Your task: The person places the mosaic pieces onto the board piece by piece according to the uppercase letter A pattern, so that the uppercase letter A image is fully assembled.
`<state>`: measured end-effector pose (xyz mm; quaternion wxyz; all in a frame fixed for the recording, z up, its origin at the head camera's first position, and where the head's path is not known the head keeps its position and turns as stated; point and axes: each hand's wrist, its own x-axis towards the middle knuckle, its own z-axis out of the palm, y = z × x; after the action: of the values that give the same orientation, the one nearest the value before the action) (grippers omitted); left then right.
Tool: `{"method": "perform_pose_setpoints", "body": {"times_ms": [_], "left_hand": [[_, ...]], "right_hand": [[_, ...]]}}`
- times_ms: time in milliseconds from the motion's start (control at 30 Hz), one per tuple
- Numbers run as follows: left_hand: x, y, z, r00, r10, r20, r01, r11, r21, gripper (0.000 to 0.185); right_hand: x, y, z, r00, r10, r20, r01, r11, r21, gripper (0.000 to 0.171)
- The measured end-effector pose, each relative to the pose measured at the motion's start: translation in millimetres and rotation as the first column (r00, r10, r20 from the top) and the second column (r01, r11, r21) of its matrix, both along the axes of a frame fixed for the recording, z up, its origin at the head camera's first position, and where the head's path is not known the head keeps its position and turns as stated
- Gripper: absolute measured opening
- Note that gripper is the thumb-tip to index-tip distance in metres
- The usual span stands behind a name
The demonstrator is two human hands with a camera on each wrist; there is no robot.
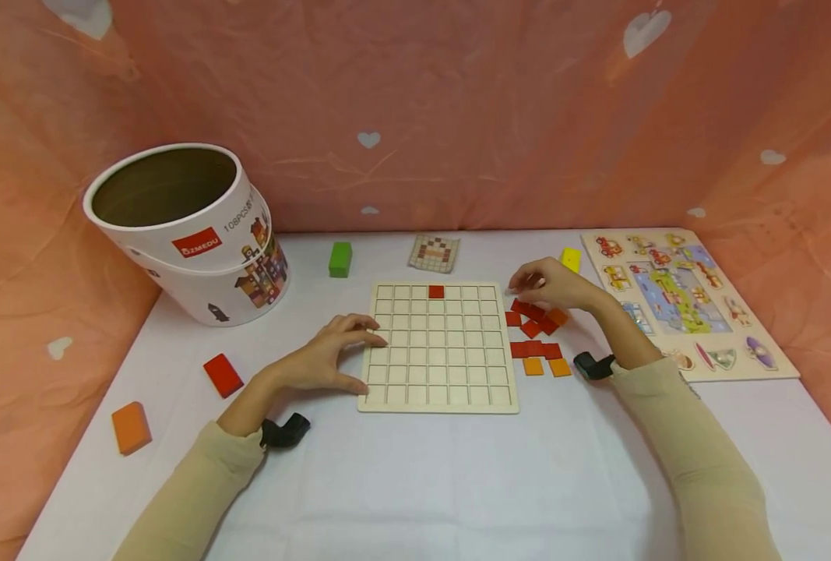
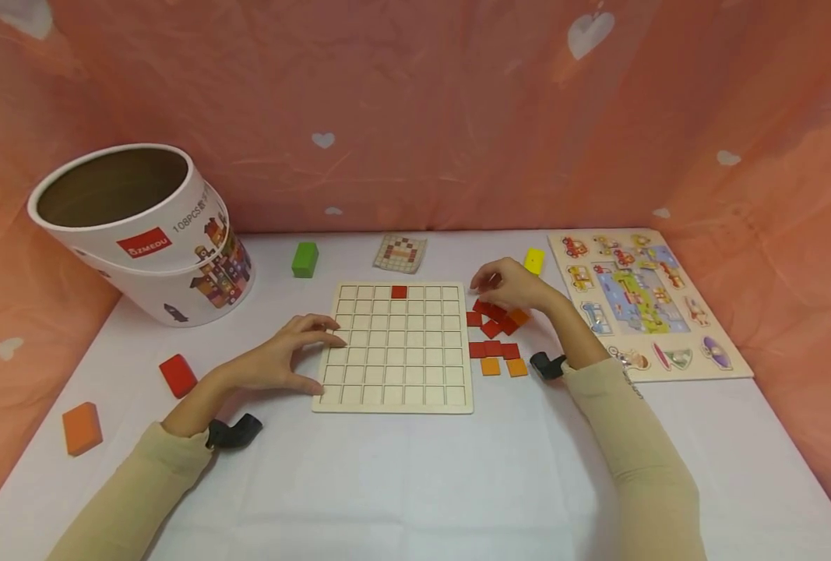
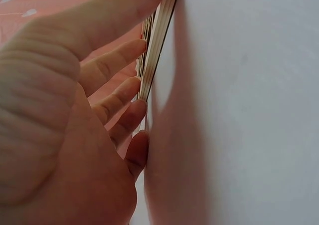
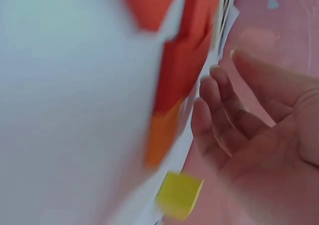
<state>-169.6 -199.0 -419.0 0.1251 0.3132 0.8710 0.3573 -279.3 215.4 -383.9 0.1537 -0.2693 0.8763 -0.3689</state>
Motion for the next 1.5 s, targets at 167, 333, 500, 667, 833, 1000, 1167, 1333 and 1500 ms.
{"method": "perform_pose_setpoints", "body": {"times_ms": [167, 333, 500, 667, 833, 1000, 1167, 1333, 1500], "left_hand": [[-1.0, 1.1, 1.0, 1.0, -0.002, -0.009, 0.002, 1.0, 0.001, 0.067], [-1.8, 1.3, 0.9, 1.0, 0.002, -0.004, -0.002, 1.0, -0.003, 0.067], [-1.1, 0.4, -0.4, 1.0, 0.005, 0.0, -0.005, 1.0, -0.009, 0.067], [-1.7, 0.7, -0.1, 1.0, 0.008, -0.001, -0.008, 1.0, -0.009, 0.067], [-1.2, 1.0, 1.0, 1.0, 0.01, 0.001, -0.01, 1.0, 0.0, 0.067], [-0.7, 1.4, 0.4, 1.0, 0.009, 0.011, -0.009, 1.0, -0.002, 0.066], [-1.0, 0.9, -0.6, 1.0, 0.007, 0.003, -0.007, 1.0, 0.002, 0.066], [-0.8, 1.0, -0.6, 1.0, 0.006, 0.0, -0.006, 1.0, 0.004, 0.066], [-0.7, 1.6, -0.6, 1.0, 0.005, -0.001, -0.005, 1.0, 0.009, 0.066]], "right_hand": [[11.1, 18.8, -2.6, 0.999, -0.029, 0.027, 0.029, 1.0, 0.004, 0.023], [19.5, 21.1, -6.2, 1.0, -0.031, 0.0, 0.031, 0.999, 0.021, 0.027], [21.7, 20.5, -9.9, 0.999, -0.031, -0.009, 0.032, 0.999, 0.032, 0.028], [22.3, 21.4, -9.4, 0.999, -0.041, -0.008, 0.041, 0.999, 0.029, 0.028], [22.1, 21.2, -9.5, 0.999, -0.042, -0.002, 0.042, 0.999, 0.008, 0.026], [21.8, 20.8, -11.6, 0.999, -0.045, 0.002, 0.045, 0.999, 0.022, 0.024], [22.7, 19.4, -11.0, 0.997, -0.073, -0.002, 0.073, 0.995, 0.069, 0.023], [22.7, 18.8, -10.4, 0.996, -0.092, -0.006, 0.093, 0.991, 0.095, 0.023], [22.0, 18.7, -9.6, 0.996, -0.086, -0.008, 0.086, 0.993, 0.084, 0.019]]}}
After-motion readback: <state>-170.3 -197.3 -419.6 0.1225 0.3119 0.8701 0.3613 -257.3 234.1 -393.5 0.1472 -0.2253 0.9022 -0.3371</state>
